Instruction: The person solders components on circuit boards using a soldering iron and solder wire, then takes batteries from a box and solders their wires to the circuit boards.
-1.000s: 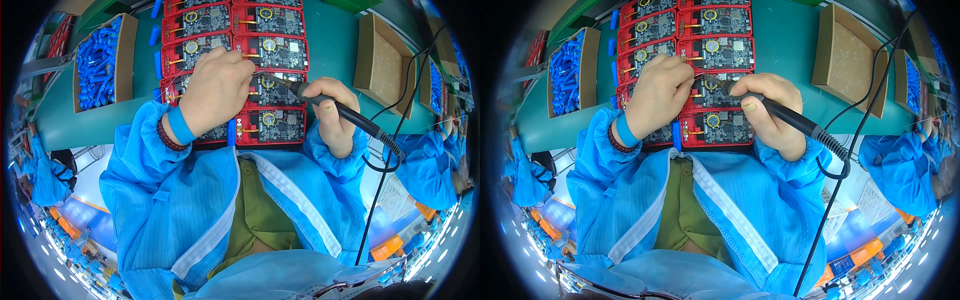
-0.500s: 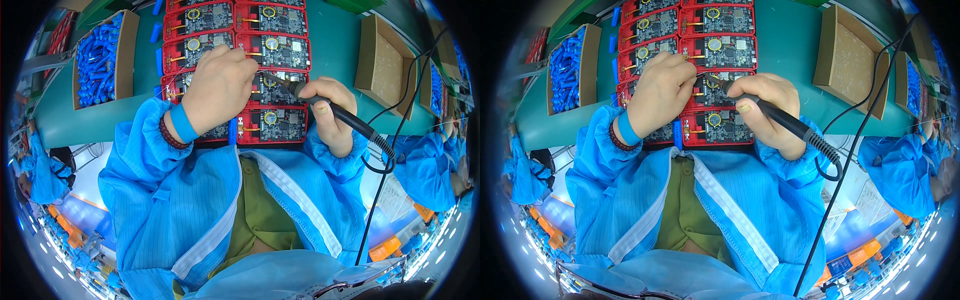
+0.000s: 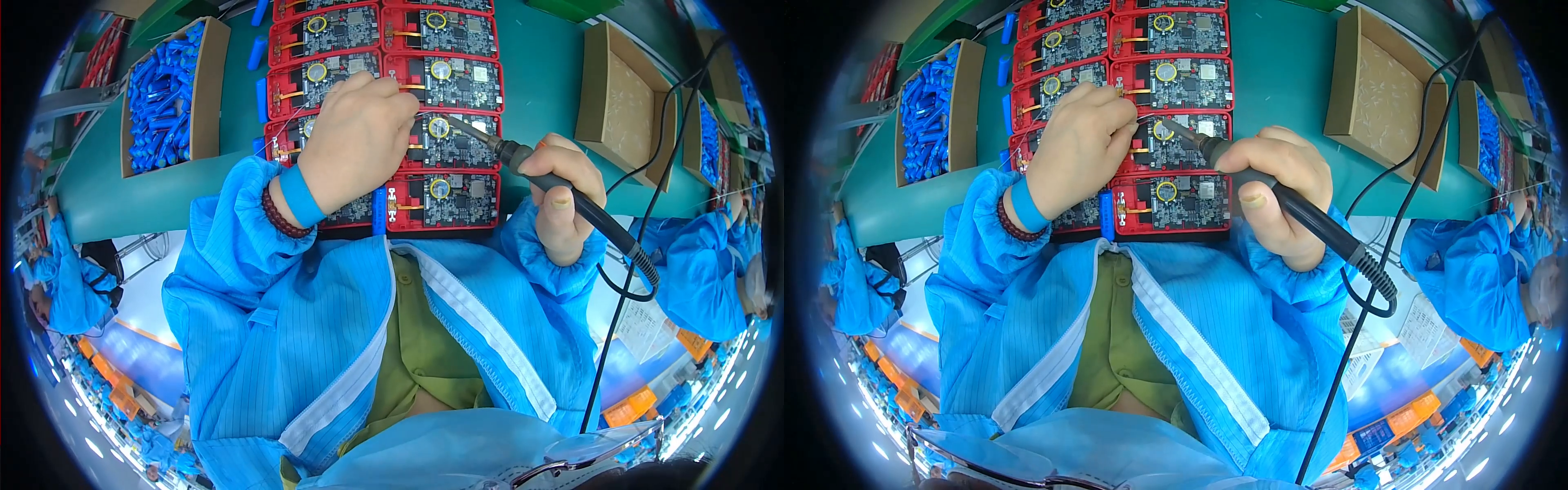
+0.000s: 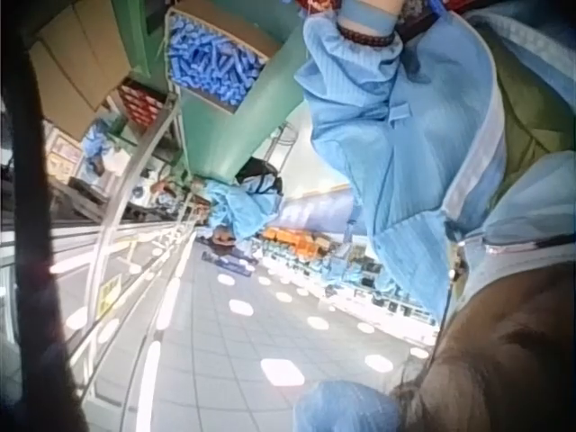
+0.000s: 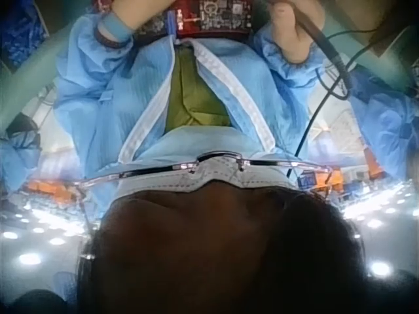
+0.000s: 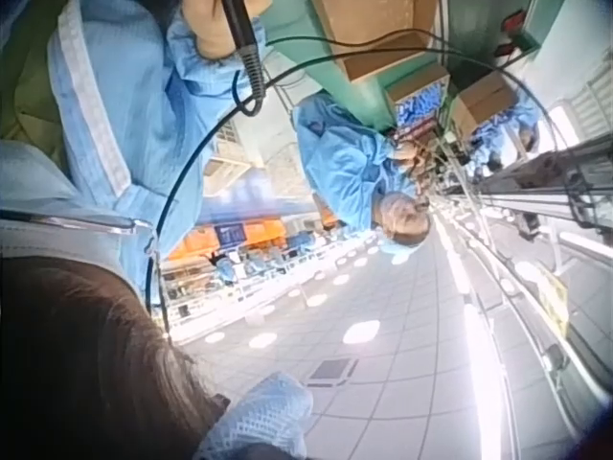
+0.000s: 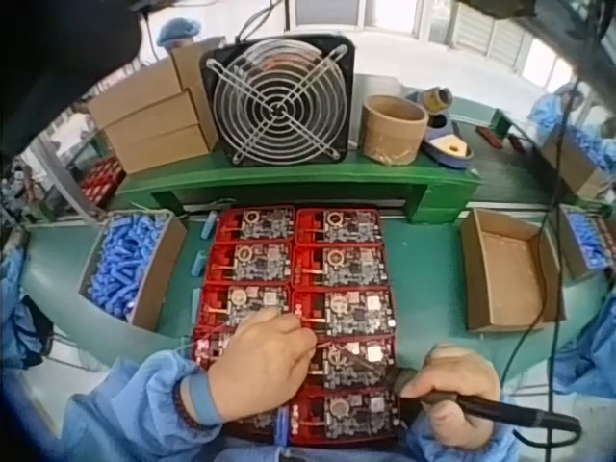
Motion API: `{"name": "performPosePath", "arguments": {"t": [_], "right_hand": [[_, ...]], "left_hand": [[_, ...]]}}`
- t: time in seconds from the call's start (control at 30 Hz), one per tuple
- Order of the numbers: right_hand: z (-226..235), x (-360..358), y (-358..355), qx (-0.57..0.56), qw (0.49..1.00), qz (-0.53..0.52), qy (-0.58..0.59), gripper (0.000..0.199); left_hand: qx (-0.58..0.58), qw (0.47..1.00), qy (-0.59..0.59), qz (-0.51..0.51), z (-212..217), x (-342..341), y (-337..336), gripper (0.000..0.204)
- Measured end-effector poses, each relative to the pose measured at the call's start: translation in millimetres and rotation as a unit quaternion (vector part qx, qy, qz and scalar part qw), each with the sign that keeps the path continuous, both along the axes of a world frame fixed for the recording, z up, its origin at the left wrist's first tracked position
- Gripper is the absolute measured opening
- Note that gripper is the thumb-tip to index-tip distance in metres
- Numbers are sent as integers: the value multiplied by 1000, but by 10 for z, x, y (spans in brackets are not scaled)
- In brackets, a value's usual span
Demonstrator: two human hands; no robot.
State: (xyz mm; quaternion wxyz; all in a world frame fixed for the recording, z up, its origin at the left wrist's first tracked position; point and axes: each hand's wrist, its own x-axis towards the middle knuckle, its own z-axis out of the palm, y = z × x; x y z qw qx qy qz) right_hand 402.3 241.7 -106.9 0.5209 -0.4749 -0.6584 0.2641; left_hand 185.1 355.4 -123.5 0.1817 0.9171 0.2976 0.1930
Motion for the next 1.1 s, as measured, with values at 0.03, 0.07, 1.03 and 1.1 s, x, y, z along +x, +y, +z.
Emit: {"name": "performPosePath", "arguments": {"t": [0.03,0.07,1.03,1.1], "right_hand": [[-1,-3,-7,0,1000,-6,1,37],[4,-3,-15,1,1000,-6,0,37],[49,-40,-146,73,973,-171,140,47],[50,-65,-131,59,972,-168,152,45]], "left_hand": [[1,1000,0,0,-7,1,-6,4],[3,1000,-5,4,-18,3,-4,4],[145,917,53,369,568,-2109,1014,21],[139,914,98,368,395,-2349,1168,20]]}}
